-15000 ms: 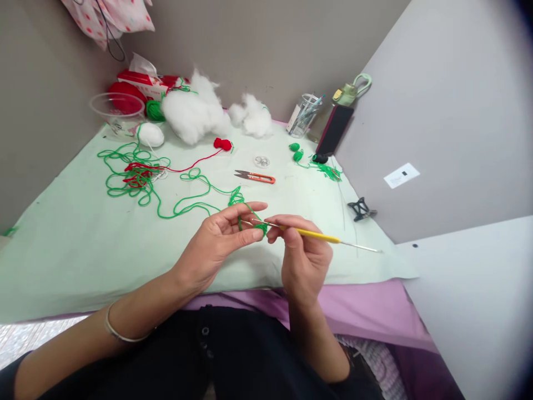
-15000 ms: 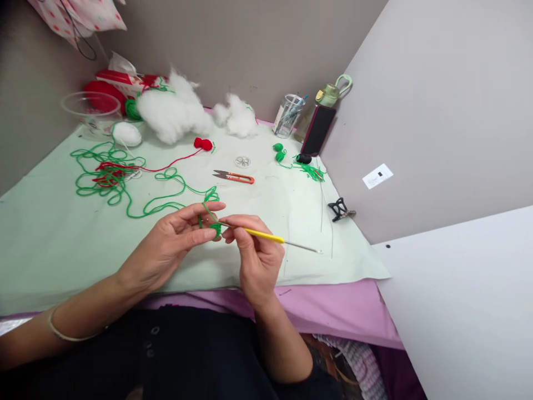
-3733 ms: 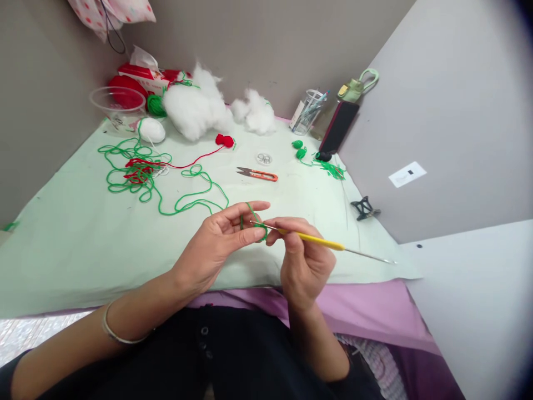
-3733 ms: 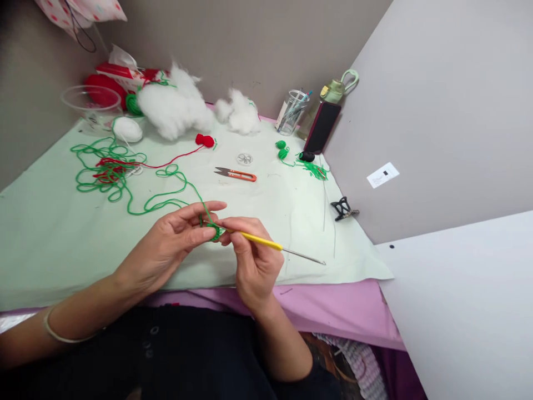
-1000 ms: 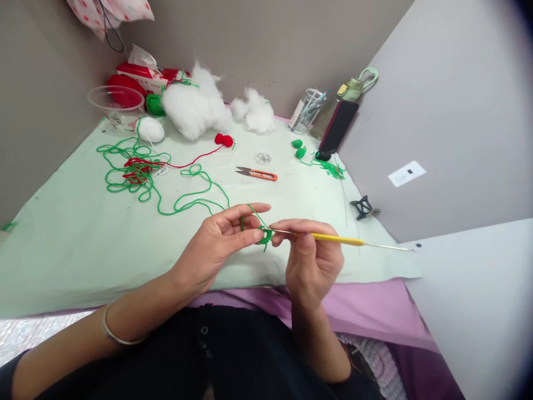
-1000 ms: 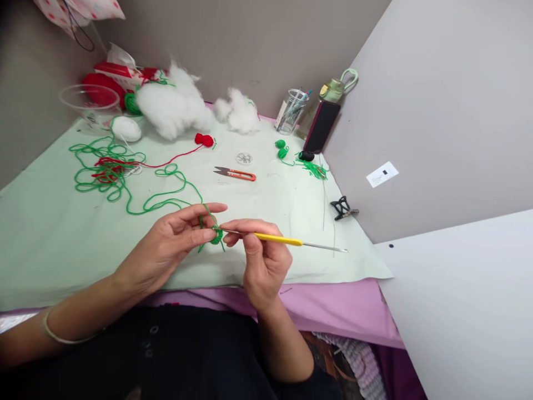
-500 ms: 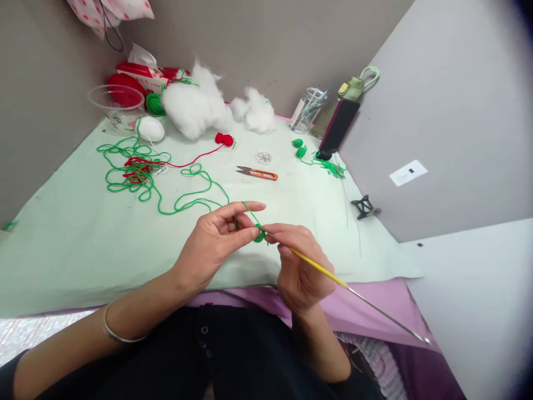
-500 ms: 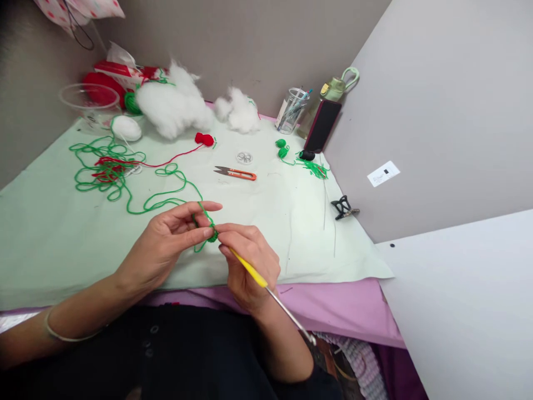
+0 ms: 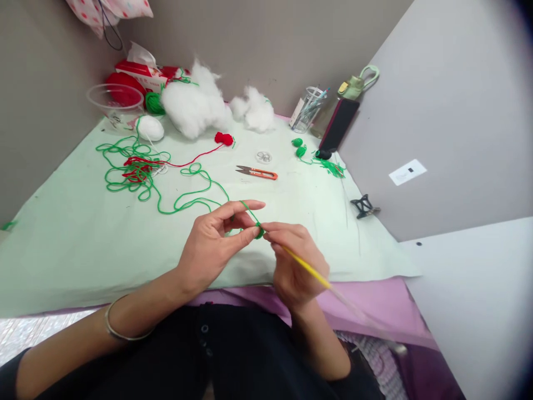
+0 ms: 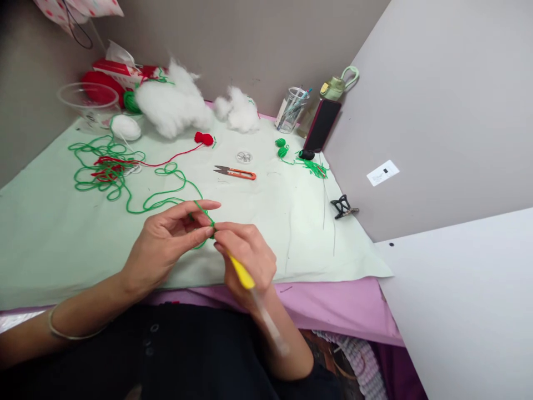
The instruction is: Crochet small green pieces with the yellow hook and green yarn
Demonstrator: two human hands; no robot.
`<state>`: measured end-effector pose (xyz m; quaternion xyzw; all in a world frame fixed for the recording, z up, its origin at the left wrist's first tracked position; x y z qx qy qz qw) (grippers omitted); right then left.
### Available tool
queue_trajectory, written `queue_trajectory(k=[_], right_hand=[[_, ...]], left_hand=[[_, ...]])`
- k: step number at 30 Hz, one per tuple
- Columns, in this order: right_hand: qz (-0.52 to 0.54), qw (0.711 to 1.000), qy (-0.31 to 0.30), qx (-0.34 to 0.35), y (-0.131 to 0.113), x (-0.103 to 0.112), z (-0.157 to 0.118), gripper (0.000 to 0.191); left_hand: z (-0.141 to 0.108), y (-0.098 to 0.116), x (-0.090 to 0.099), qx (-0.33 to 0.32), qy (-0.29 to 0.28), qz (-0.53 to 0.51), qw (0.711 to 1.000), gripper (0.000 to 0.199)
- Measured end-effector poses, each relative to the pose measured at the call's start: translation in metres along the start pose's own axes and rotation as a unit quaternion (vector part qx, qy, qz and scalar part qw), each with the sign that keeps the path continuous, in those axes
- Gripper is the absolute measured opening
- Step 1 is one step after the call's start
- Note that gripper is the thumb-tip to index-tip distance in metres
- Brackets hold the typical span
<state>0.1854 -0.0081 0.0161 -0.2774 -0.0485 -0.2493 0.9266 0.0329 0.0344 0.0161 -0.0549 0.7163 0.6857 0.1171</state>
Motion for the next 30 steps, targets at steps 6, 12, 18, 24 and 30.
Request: queue_trajectory(k=[6, 12, 18, 24, 30], right_hand=[[-0.141, 0.984, 0.057, 0.089, 0.002, -0.007, -0.015, 0.048], [0.094, 0.985, 0.093, -0.111, 0.003, 0.005, 0.006, 0.024], [0.220, 0.944, 0.086, -0.230, 0.008, -0.003, 0.009, 0.013], [0.244, 0.935, 0.098, -0.238, 0.013, -0.005, 0.007, 0.014], [0.281, 0.916, 0.096, -0.269, 0.014, -0.004, 0.008, 0.012]], left_hand=[[-0.001, -0.012, -0.011, 0.173, -0.062, -0.177, 0.967, 0.040], [0.004, -0.005, -0.001, 0.153, -0.050, -0.155, 0.975, 0.034], [0.002, -0.004, -0.003, 0.077, -0.087, -0.112, 0.987, 0.031], [0.001, -0.001, -0.009, 0.125, -0.103, -0.164, 0.973, 0.033], [0.003, 0.000, -0.008, 0.159, -0.117, -0.158, 0.968, 0.041]])
Point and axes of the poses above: each hand's wrist, its own z-axis towards the middle knuckle, its own x-axis out of the back of the hand, y = z × x, the point moved 4 cm from there along z, towards the middle knuckle, and after that the axes turned 5 degrees about y, right-handed, at the moved point
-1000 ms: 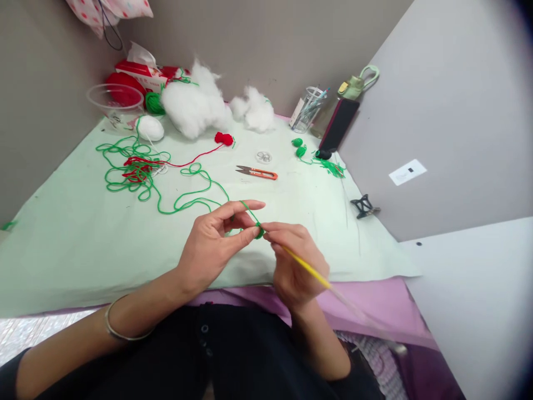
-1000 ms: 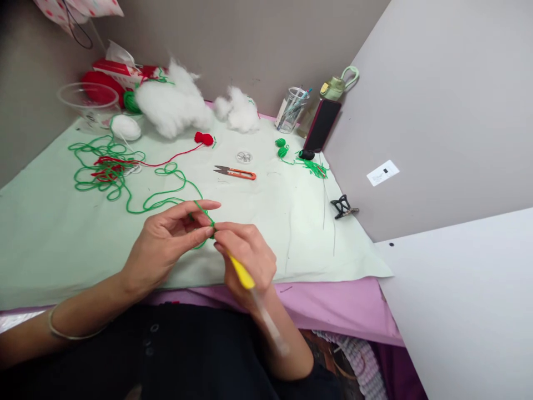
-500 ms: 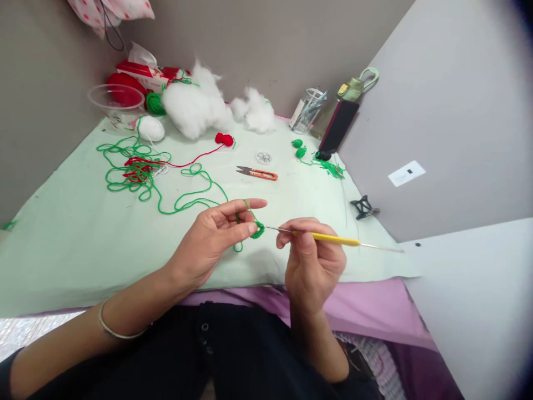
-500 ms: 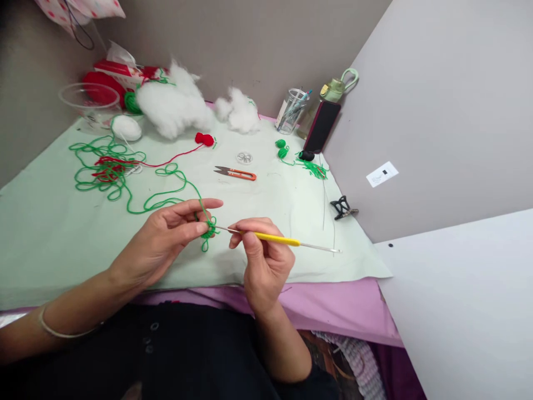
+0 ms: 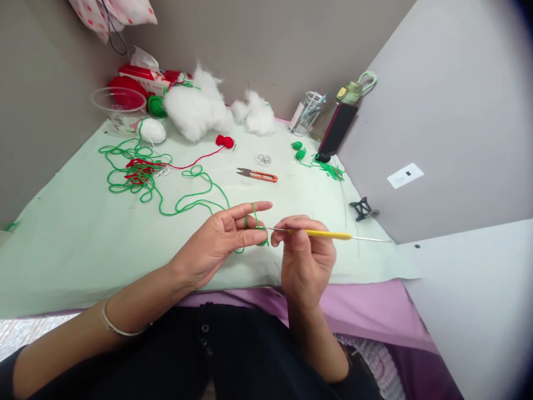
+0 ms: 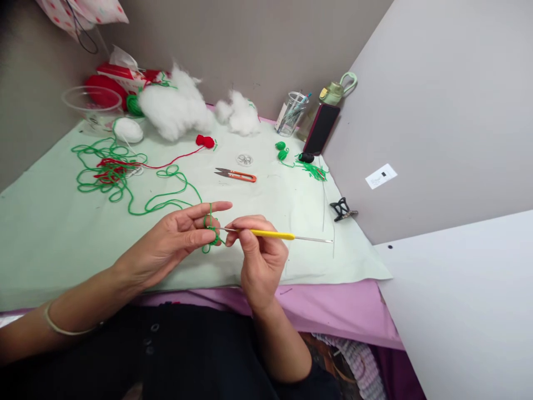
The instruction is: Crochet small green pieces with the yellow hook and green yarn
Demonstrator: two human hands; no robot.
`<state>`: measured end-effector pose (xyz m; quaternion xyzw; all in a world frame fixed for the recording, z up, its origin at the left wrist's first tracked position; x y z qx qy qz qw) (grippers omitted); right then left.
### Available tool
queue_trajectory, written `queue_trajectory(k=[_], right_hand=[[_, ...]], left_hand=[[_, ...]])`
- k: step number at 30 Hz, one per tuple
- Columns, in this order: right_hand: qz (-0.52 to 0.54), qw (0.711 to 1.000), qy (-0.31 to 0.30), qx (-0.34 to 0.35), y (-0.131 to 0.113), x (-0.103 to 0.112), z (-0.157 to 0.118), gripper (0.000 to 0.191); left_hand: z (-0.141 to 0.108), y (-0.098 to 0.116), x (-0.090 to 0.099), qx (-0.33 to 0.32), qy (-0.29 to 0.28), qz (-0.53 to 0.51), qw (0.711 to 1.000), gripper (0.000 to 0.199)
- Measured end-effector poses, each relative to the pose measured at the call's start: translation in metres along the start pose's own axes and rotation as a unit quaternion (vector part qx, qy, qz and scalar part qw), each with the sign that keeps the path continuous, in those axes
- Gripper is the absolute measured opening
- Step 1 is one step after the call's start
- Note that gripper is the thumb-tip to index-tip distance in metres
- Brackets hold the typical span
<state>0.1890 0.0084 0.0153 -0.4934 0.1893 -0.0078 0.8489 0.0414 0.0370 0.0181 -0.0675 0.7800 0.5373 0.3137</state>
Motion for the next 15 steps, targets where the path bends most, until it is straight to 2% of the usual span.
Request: queue_trajectory(k=[3, 9, 13, 15], right_hand=[[0.009, 1.000, 0.015, -0.018, -0.001, 0.001, 0.003, 0.010], [0.030, 0.995, 0.042, -0.090, 0.000, 0.010, 0.011, 0.014], [0.070, 0.989, 0.020, -0.129, 0.006, 0.011, 0.010, 0.012], [0.047, 0.993, -0.009, -0.105, 0.007, 0.008, 0.005, 0.009]], left_hand=[[0.001, -0.002, 0.002, 0.019, -0.006, 0.004, 1.000, 0.045], [0.003, -0.007, 0.006, 0.052, -0.053, -0.007, 0.997, 0.041], [0.003, -0.007, 0.004, 0.013, -0.036, -0.007, 0.999, 0.035], [0.001, -0.006, 0.002, -0.034, -0.012, 0.015, 0.999, 0.037]])
Point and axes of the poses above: each hand's wrist, its own z-axis towards the middle knuckle, its own x-axis out of the back of the hand, y = z × x, the point moved 4 cm from there along z, towards the middle knuckle, and after that the axes turned 5 degrees about y, right-handed, at the moved point
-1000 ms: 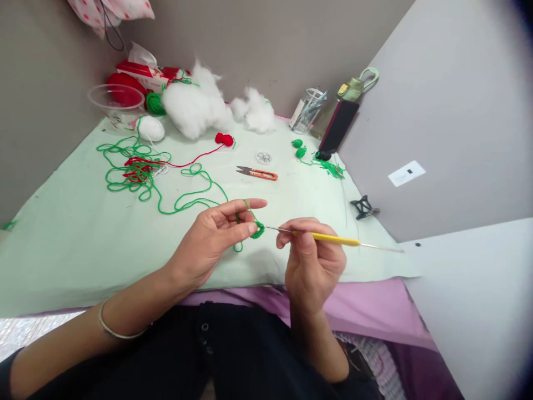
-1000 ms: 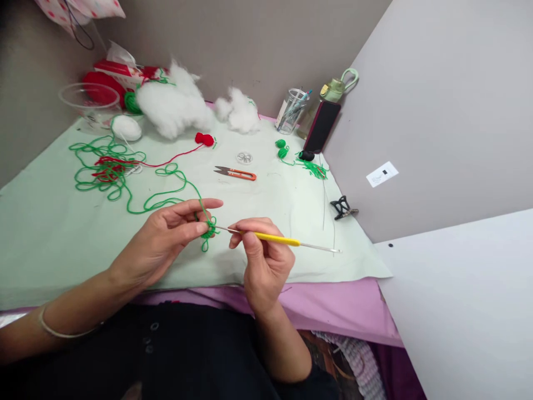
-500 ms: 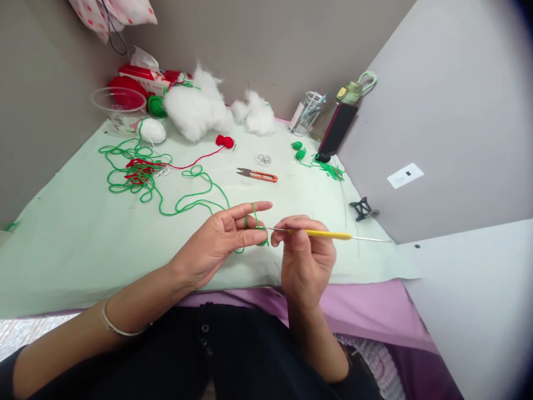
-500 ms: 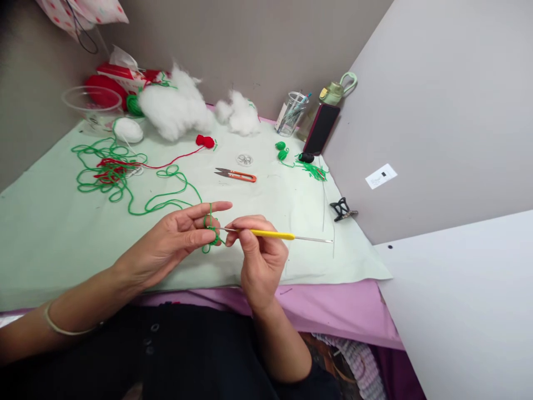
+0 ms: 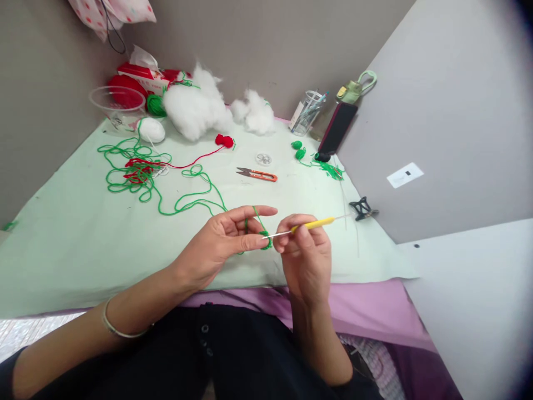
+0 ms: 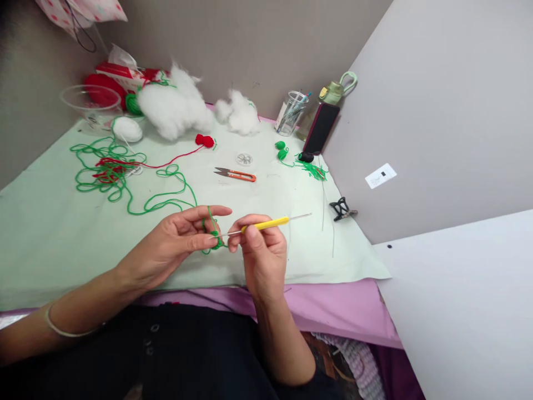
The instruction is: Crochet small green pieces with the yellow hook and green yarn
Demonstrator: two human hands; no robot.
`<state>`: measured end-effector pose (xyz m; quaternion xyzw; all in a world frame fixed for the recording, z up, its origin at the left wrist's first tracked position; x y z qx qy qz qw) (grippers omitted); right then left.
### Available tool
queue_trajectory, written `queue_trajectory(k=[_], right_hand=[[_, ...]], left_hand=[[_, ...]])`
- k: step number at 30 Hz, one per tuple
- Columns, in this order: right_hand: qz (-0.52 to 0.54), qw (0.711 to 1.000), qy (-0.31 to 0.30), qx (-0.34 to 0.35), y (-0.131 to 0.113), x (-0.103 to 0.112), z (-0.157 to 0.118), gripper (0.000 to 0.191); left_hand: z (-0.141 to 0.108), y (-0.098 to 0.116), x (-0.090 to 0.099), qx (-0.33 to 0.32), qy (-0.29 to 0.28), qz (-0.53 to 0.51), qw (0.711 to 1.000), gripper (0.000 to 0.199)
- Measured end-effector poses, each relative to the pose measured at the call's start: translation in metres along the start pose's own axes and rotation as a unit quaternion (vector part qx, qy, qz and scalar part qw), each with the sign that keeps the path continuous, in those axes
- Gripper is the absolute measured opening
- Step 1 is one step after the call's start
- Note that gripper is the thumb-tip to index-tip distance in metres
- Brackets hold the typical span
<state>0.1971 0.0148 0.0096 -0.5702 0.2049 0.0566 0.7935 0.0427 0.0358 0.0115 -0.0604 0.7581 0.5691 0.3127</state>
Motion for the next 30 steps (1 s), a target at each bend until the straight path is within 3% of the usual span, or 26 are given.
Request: queue_trajectory(k=[2, 6, 9, 13, 14, 16, 18, 19, 20, 22, 24, 25, 27, 30], right_hand=[[-0.076, 0.994, -0.010, 0.075, -0.002, -0.003, -0.005, 0.010], [-0.210, 0.950, -0.013, 0.232, -0.007, -0.011, -0.016, 0.027], [-0.269, 0.919, -0.012, 0.287, -0.007, -0.014, -0.020, 0.035], [-0.375, 0.843, -0.009, 0.386, -0.008, -0.016, -0.023, 0.039], [-0.376, 0.842, -0.008, 0.387, -0.009, -0.016, -0.022, 0.038], [-0.318, 0.888, 0.010, 0.332, -0.010, -0.012, -0.016, 0.030], [-0.232, 0.940, 0.036, 0.248, -0.008, -0.010, -0.011, 0.024], [-0.209, 0.952, 0.044, 0.221, -0.007, -0.010, -0.009, 0.023], [-0.210, 0.953, 0.043, 0.212, -0.006, -0.012, -0.009, 0.022], [-0.268, 0.928, 0.032, 0.257, -0.005, -0.016, -0.011, 0.023], [-0.324, 0.891, 0.032, 0.318, -0.006, -0.018, -0.015, 0.027], [-0.325, 0.885, 0.041, 0.330, -0.007, -0.017, -0.015, 0.027], [-0.268, 0.918, 0.067, 0.286, -0.008, -0.011, -0.012, 0.023], [-0.139, 0.972, 0.062, 0.179, -0.006, -0.007, -0.005, 0.017]], left_hand=[[-0.002, 0.000, -0.001, -0.045, 0.026, 0.026, 0.998, 0.039], [-0.003, -0.003, 0.000, -0.072, 0.054, 0.041, 0.995, 0.042], [-0.002, -0.004, 0.000, -0.065, 0.061, 0.009, 0.996, 0.039], [0.002, -0.007, 0.001, 0.005, 0.069, -0.060, 0.996, 0.040], [0.003, -0.008, 0.001, 0.035, 0.068, -0.080, 0.994, 0.039], [0.004, -0.008, 0.002, 0.072, 0.067, -0.108, 0.989, 0.034], [0.004, -0.005, 0.002, 0.049, 0.076, -0.102, 0.991, 0.036], [0.004, -0.003, 0.002, 0.021, 0.083, -0.088, 0.992, 0.039], [0.003, -0.001, 0.001, -0.008, 0.089, -0.075, 0.993, 0.043], [0.002, -0.001, -0.001, -0.032, 0.095, -0.064, 0.993, 0.049], [0.003, -0.005, -0.003, 0.007, 0.082, -0.084, 0.993, 0.044], [0.004, -0.007, -0.003, 0.034, 0.075, -0.099, 0.992, 0.038], [0.005, -0.007, -0.001, 0.061, 0.067, -0.116, 0.989, 0.027], [0.005, -0.001, 0.002, 0.026, 0.076, -0.089, 0.993, 0.027]])
Point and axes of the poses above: each hand's wrist, its own z-axis towards the middle knuckle, its own x-axis out of the back of the hand, y = z × x, the point moved 4 cm from there along z, towards the middle knuckle, and after that the axes turned 5 degrees about y, right-handed, at the moved point
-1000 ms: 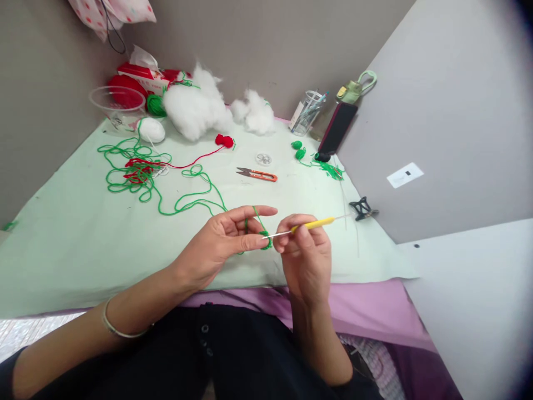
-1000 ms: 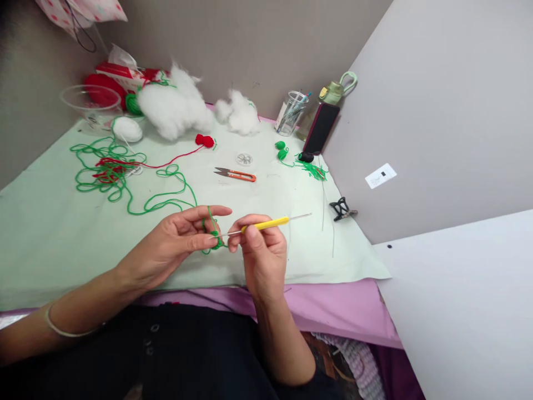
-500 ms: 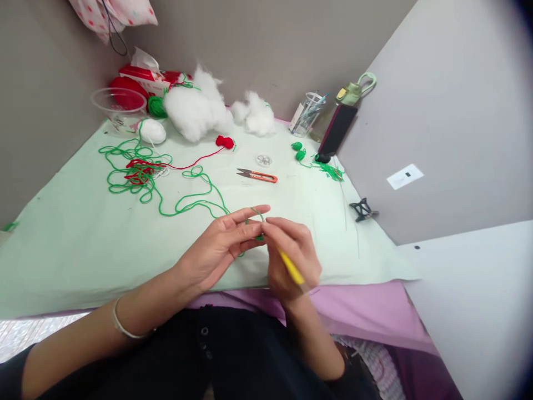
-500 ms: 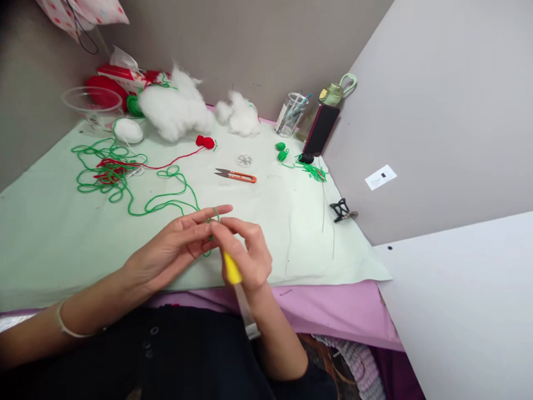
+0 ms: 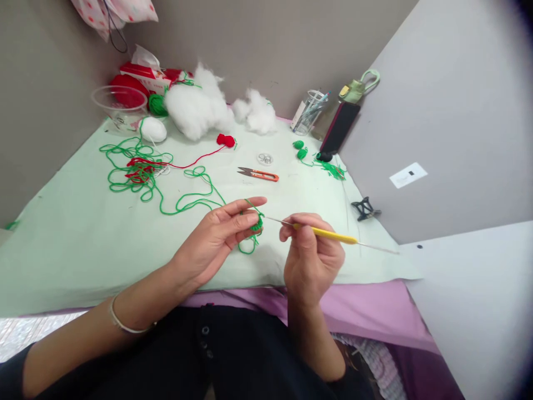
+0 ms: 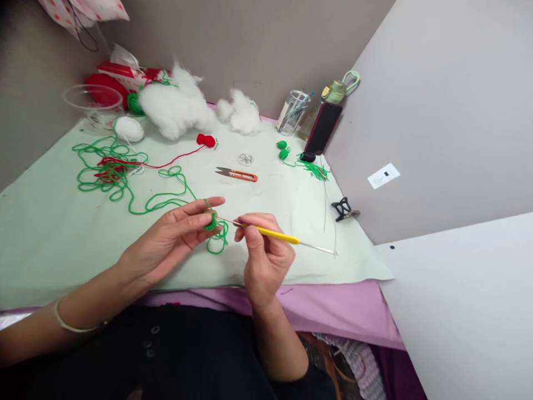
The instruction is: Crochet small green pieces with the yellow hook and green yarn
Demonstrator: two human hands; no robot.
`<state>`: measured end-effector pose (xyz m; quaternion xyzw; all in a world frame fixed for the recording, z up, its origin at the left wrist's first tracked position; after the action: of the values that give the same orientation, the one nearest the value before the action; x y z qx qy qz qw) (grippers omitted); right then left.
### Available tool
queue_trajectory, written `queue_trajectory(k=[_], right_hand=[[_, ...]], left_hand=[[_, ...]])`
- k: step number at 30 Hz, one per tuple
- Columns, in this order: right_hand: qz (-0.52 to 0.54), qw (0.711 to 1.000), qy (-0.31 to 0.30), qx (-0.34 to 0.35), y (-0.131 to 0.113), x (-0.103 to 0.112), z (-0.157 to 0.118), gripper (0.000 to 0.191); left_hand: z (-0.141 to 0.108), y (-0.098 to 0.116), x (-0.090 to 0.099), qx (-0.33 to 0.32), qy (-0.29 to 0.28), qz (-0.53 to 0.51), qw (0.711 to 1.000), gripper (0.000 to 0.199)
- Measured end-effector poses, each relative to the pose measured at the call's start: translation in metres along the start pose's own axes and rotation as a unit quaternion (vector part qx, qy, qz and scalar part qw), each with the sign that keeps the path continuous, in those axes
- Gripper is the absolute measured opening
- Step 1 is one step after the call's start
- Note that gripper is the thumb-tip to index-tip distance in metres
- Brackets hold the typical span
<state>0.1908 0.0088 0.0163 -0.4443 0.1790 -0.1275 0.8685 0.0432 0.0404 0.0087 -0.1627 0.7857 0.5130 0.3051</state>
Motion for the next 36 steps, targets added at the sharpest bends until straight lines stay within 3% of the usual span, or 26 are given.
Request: queue_trajectory(k=[3, 10, 14, 20, 23, 26, 28, 30, 33, 36], right_hand=[[0.027, 0.998, -0.038, -0.035, 0.001, -0.005, 0.001, 0.013], [0.024, 0.994, -0.040, -0.097, 0.008, -0.001, -0.002, 0.012], [0.037, 0.994, -0.054, -0.090, 0.008, -0.001, -0.001, 0.013], [-0.016, 0.996, -0.091, -0.016, 0.000, -0.002, -0.001, 0.016], [-0.139, 0.980, -0.104, 0.095, -0.007, -0.004, -0.007, 0.030], [-0.211, 0.951, -0.093, 0.205, -0.013, -0.006, -0.014, 0.042], [-0.189, 0.962, -0.083, 0.180, -0.011, -0.004, -0.012, 0.035], [-0.130, 0.985, -0.058, 0.095, -0.008, 0.000, -0.007, 0.024], [-0.021, 0.999, -0.032, -0.023, -0.002, 0.004, 0.000, 0.022], [0.007, 0.997, -0.061, -0.045, 0.000, -0.002, 0.000, 0.020]], left_hand=[[-0.004, 0.002, -0.003, -0.036, -0.006, 0.043, 0.998, 0.030], [-0.007, -0.001, -0.005, -0.036, -0.021, 0.074, 0.996, 0.042], [-0.007, 0.001, -0.003, -0.052, -0.019, 0.079, 0.995, 0.037], [-0.007, 0.000, -0.001, -0.070, -0.011, 0.088, 0.994, 0.037], [-0.008, -0.001, -0.001, -0.076, -0.005, 0.084, 0.994, 0.053], [-0.007, -0.004, -0.001, -0.019, -0.010, 0.050, 0.999, 0.056], [-0.006, -0.005, -0.001, 0.042, -0.024, 0.017, 0.999, 0.048], [-0.005, -0.004, 0.000, 0.069, -0.026, -0.006, 0.997, 0.040], [-0.003, 0.000, 0.001, 0.042, -0.018, 0.003, 0.999, 0.037], [-0.004, 0.000, 0.001, -0.002, -0.022, 0.046, 0.999, 0.035]])
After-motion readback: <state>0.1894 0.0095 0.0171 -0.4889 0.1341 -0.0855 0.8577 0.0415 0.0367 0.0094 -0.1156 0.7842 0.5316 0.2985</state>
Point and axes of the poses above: each hand's wrist, its own z-axis towards the middle knuckle, its own x-axis out of the back of the hand, y = z × x, the point moved 4 cm from there along z, towards the middle knuckle, and after that the axes turned 5 degrees about y, right-handed, at the moved point
